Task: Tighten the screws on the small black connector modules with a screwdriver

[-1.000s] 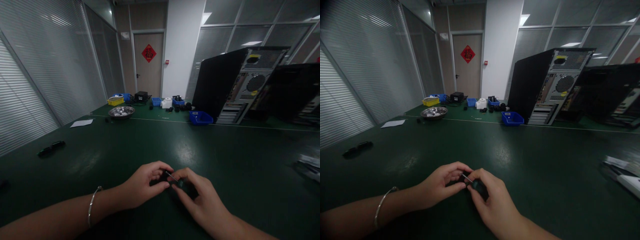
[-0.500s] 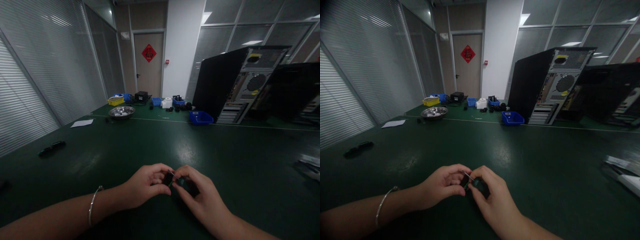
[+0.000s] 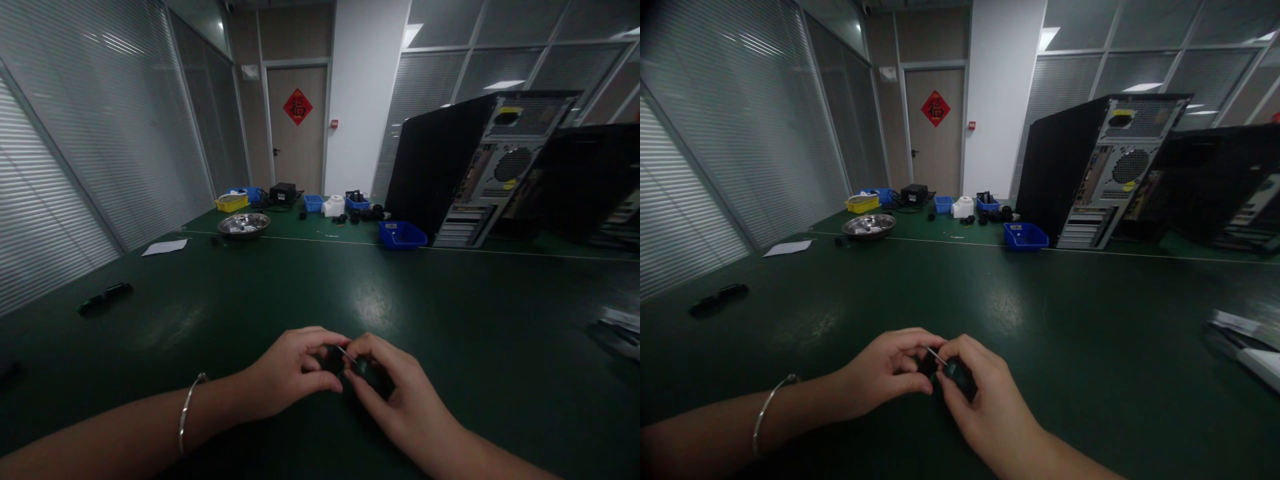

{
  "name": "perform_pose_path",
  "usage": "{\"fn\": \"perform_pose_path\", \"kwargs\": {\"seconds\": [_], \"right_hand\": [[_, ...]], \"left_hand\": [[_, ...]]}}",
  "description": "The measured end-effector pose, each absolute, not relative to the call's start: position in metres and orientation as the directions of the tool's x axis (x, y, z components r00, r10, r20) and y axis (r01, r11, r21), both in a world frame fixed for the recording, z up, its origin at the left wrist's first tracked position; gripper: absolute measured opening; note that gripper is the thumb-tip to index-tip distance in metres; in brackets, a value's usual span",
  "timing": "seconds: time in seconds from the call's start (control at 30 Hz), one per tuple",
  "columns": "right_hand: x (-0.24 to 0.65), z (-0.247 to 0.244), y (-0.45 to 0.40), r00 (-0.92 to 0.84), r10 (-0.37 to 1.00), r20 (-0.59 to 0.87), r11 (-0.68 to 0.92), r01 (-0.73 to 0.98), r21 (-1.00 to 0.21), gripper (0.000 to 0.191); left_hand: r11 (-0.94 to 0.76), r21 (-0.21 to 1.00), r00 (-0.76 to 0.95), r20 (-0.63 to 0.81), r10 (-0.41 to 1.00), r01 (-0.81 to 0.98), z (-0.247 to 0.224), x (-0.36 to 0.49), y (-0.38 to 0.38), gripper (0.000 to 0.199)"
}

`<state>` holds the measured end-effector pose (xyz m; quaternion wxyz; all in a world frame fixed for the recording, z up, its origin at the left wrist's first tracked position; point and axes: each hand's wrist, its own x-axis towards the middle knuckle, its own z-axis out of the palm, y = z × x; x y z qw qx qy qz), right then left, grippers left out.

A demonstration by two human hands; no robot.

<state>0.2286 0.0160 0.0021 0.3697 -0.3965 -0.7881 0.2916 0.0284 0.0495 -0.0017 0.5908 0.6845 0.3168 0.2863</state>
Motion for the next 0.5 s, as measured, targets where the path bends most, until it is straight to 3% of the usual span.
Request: {"fn": "perform_pose_path", "kwargs": {"seconds": [0.5], "right_hand": [[0.2279, -0.001, 0.0185, -0.369, 0.853, 0.37, 0.503, 0.388, -0.772, 0.013]], "left_hand": [[-0.145, 0.979, 0.663, 0.013, 0.749, 0.145, -0.0017, 0.0292, 0.0483, 0.044]]}}
